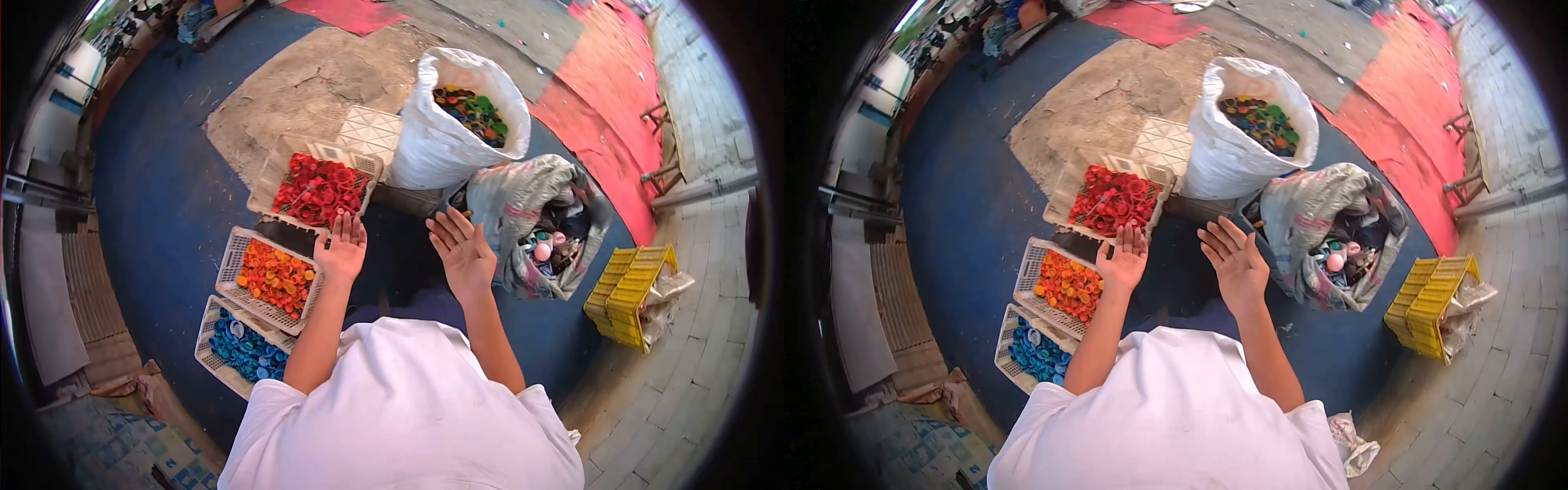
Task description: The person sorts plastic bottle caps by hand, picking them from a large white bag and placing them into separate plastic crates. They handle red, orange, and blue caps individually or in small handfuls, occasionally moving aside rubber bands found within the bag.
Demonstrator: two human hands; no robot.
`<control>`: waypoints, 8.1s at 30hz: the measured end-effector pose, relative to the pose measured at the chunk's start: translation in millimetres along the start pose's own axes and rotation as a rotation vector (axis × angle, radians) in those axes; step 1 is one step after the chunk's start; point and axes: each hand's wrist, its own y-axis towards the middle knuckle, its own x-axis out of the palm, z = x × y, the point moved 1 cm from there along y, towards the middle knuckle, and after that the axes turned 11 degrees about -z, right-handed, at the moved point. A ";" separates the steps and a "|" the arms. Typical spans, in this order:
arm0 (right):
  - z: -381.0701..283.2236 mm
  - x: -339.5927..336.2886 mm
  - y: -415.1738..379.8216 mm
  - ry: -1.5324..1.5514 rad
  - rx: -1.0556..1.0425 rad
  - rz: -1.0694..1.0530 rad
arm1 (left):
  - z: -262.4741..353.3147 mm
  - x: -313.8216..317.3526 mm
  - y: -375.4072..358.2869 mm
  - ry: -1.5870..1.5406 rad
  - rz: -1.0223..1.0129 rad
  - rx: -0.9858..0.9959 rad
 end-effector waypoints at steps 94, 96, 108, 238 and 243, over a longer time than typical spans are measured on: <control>-134.7 -164.2 315.0 -0.928 0.135 0.006 | -224.8 187.2 276.5 0.579 -0.230 -0.491; -134.1 -146.0 314.4 -1.239 0.050 -0.221 | -227.3 187.4 278.0 0.581 -0.210 -0.538; -111.5 -264.6 451.3 -1.789 0.241 0.248 | -206.2 178.1 259.6 0.319 -0.098 -0.313; -115.0 -329.4 398.8 -1.873 -0.122 0.157 | -201.0 204.1 252.3 0.222 -0.162 -0.450; -131.1 -312.2 397.3 -1.842 -0.111 0.255 | -195.6 195.6 251.9 0.176 -0.165 -0.456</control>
